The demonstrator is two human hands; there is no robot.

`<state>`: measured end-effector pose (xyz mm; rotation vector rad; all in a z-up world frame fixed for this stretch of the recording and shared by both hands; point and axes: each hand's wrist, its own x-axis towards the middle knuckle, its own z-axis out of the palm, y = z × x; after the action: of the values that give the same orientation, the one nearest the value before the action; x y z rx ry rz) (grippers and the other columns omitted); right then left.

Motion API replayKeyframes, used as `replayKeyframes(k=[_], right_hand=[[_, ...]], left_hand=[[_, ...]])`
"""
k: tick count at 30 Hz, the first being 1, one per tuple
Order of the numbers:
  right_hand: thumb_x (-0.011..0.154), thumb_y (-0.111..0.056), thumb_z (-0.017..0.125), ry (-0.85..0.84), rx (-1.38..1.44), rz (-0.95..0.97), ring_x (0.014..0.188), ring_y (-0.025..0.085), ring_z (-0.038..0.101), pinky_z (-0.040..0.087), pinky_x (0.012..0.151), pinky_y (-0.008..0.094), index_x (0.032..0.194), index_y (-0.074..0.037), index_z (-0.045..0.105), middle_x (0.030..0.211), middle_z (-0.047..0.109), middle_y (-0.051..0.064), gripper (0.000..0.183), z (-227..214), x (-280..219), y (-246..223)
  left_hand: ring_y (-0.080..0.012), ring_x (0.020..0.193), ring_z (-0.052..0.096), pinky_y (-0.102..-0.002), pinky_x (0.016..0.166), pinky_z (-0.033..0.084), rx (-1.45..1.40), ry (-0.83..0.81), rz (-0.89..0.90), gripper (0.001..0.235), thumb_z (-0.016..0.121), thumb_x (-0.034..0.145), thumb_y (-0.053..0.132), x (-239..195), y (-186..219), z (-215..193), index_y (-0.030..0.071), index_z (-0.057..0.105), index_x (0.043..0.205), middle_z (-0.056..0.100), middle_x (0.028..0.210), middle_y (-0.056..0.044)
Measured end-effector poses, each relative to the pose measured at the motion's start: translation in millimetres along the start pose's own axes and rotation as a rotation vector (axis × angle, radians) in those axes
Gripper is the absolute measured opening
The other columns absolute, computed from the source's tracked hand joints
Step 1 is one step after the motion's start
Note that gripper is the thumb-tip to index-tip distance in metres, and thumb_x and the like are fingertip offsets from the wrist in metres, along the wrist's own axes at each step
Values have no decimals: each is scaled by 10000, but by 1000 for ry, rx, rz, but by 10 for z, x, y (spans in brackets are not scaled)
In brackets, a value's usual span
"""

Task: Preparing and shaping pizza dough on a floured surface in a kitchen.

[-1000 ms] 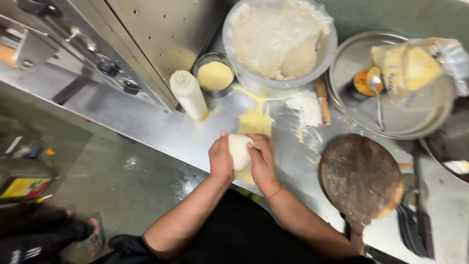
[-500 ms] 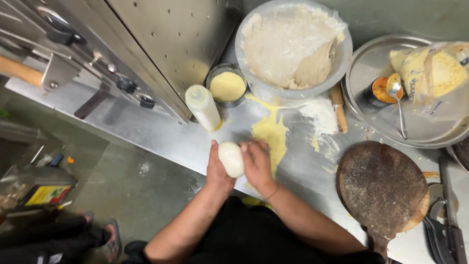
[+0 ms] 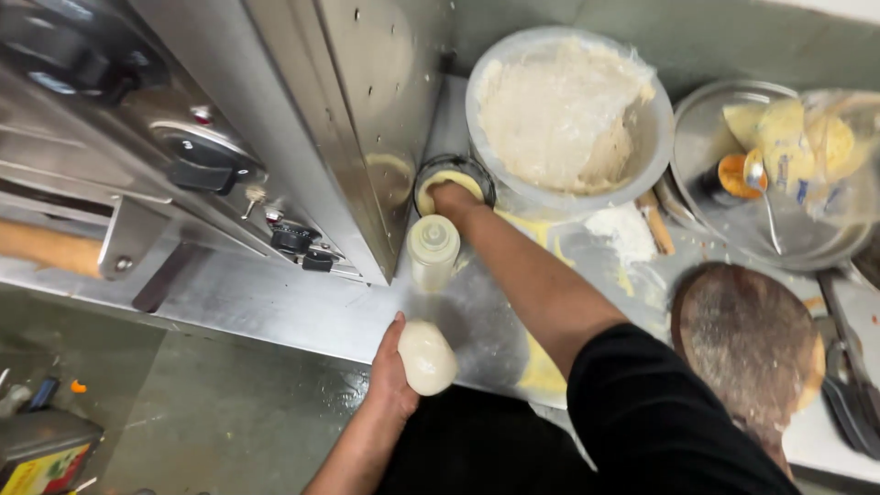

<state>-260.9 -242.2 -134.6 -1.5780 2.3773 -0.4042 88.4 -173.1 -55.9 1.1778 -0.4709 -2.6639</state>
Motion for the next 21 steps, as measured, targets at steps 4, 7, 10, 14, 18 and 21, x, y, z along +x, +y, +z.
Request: replayKeyframes(k=[4, 7, 10, 14, 18, 21], right_hand=[[853, -136, 711, 79, 84, -3, 1095, 440, 643, 516, 925, 470, 1201, 4, 656, 1150, 674, 280, 379, -498, -472, -219], [874, -130, 682, 121, 252, 38, 1024, 439, 655, 520, 872, 488, 1110, 4, 678, 1070, 698, 258, 271, -1191, -1349, -413], [881, -109, 671, 122, 272, 142, 979, 443, 657, 523, 843, 490, 1063, -10, 700, 1028, 704, 254, 209, -1346, -2160, -237], [810, -63, 647, 84, 273, 278, 972, 393, 699, 549, 862, 443, 1063, -38, 734, 1024, 736, 229, 268, -1288, -2742, -183], [823, -103, 654, 266, 452, 454, 967, 348, 741, 584, 889, 424, 1077, -42, 739, 1039, 768, 200, 275, -998, -2949, -37], [842, -170, 736, 377, 337, 456, 1091, 403, 665, 536, 958, 460, 1199, -22, 681, 1168, 704, 239, 390, -450, -3164, 159]], left_hand=[[-303, 876, 712, -469, 809, 593, -6, 2, -120, 484, 537, 979, 497, 74, 125, -278, 42, 661, 1088, 728, 961, -142], [-288, 890, 708, -468, 811, 588, 13, -56, -120, 438, 530, 1008, 476, 101, 154, -398, 63, 642, 1103, 720, 977, -126], [-280, 917, 700, -460, 817, 581, 51, -41, -60, 423, 533, 1017, 462, 3, 242, -334, 65, 634, 1122, 709, 1004, -119], [-281, 942, 686, -450, 826, 575, 69, 40, -25, 411, 554, 999, 453, -110, 232, -199, 69, 626, 1130, 698, 1035, -116], [-283, 937, 694, -450, 829, 573, 118, 9, 24, 427, 557, 994, 461, -171, 60, 27, 64, 627, 1136, 703, 1032, -118], [-294, 941, 706, -452, 840, 581, 163, 9, 23, 452, 549, 987, 458, -216, -92, 135, 41, 638, 1137, 720, 1035, -136]])
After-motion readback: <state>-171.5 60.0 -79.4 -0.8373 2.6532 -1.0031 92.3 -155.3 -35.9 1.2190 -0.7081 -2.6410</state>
